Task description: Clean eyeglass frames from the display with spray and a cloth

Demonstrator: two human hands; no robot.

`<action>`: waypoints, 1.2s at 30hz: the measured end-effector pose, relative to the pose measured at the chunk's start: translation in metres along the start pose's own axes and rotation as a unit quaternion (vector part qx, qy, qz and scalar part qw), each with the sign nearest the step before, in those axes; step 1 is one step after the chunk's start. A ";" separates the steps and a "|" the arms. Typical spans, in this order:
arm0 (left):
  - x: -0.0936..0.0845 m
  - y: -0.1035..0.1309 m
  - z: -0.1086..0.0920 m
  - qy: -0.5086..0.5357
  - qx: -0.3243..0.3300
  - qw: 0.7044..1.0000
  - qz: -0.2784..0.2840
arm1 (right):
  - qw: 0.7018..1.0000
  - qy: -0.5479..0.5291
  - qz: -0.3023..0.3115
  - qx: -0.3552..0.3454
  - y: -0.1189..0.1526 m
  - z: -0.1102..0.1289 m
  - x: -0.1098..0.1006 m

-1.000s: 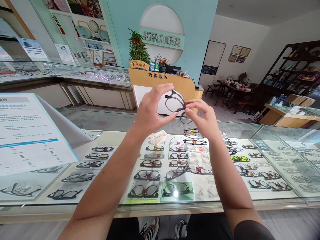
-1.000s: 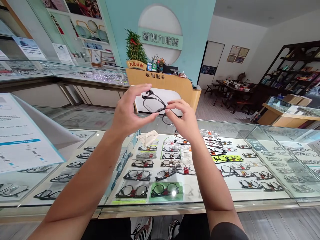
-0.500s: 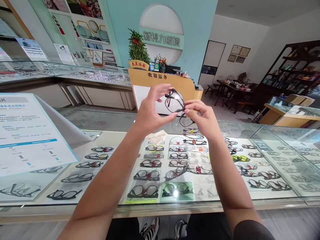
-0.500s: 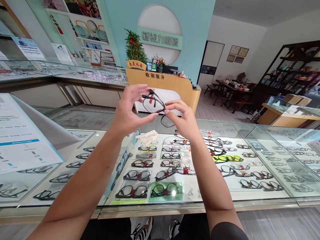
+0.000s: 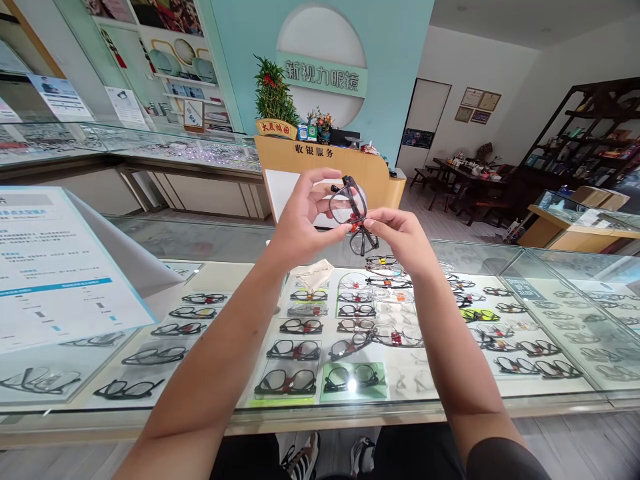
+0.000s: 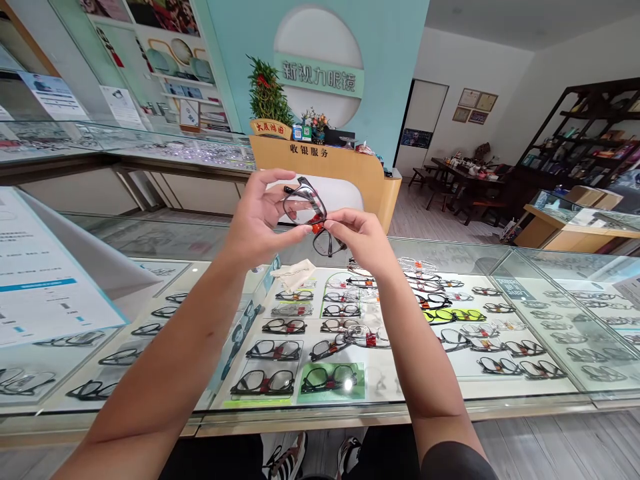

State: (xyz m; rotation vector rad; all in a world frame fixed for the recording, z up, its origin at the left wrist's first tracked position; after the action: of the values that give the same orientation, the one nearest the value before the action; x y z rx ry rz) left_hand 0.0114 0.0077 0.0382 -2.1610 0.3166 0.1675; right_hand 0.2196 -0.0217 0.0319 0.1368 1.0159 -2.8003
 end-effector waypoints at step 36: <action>0.054 0.015 0.003 -0.132 -0.215 0.967 -0.031 | 0.947 0.263 -0.159 -0.091 0.026 0.007 -0.058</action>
State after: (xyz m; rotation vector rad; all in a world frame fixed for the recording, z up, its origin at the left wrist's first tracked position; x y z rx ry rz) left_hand 0.0586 -0.0073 0.0119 -2.5330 0.0599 0.5259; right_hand 0.2807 -0.0393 0.0287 0.8014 1.5236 -3.0024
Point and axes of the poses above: each hand's wrist, its own y-axis away from the middle knuckle, its own x-axis out of the palm, z = x × y, the point moved 2 cm from there along -y, towards the middle knuckle, and after that the axes turned 8 degrees about -x, right-handed, at the moved point
